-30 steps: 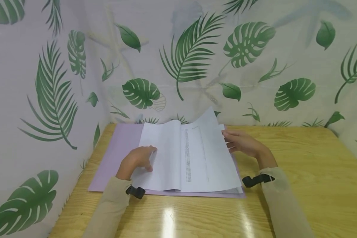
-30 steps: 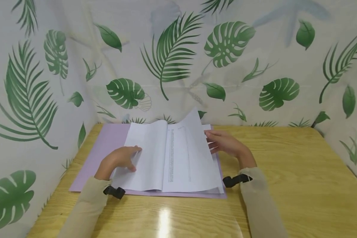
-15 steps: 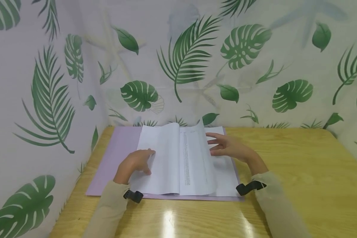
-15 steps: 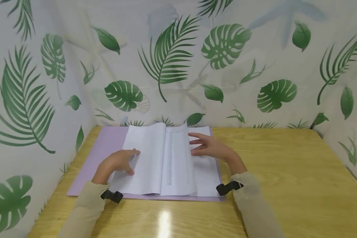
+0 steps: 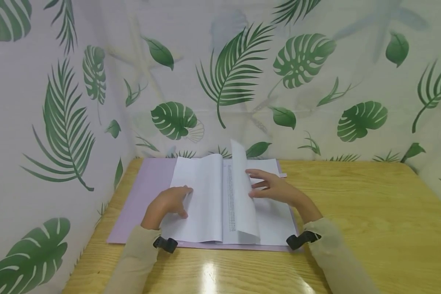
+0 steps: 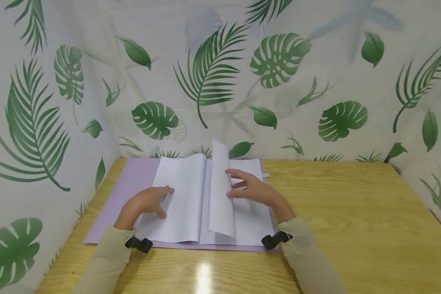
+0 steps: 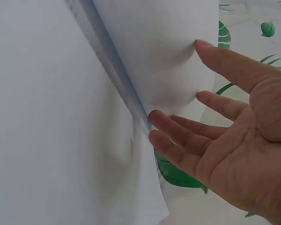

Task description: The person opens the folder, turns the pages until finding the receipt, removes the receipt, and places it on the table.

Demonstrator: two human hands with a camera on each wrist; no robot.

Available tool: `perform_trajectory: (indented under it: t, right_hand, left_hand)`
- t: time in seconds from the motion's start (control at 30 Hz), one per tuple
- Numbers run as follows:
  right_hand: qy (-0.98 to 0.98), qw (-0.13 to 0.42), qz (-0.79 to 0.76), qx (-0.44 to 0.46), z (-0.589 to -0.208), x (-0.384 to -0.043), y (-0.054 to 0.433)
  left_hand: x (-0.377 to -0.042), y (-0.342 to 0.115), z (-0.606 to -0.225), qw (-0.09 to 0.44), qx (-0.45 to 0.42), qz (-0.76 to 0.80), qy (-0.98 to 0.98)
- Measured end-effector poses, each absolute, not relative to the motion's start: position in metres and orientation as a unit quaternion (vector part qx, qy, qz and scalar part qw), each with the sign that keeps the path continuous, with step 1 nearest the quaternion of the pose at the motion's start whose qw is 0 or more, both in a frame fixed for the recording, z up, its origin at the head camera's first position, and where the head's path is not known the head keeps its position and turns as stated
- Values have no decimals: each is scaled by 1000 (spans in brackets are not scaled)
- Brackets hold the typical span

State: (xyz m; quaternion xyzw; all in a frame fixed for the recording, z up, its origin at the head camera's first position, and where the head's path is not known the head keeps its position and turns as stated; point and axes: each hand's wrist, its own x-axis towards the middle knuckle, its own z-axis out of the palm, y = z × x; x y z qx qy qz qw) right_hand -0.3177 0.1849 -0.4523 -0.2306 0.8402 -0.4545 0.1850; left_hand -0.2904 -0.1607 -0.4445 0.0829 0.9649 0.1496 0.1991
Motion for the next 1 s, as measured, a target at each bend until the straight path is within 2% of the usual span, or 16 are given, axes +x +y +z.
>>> perform_trajectory:
  t: [0.43,0.63,0.9,1.0]
  right_hand:
    - [844,157,-456,-234,-460,-314,167]
    - [852,151,-452,-218,-465,-314,160]
    - [858,138,-450,-203,-464,-310,154]
    - [861,138,-448,-198,-462,-309,152]
  left_hand:
    - [-290,-162,-434,161,121,182,962]
    - [-284,-158,-424,106,164,178,964]
    - [-270,-132,-412,-7,216,212,953]
    - [-265,-119,-412,-25,238,232,943]
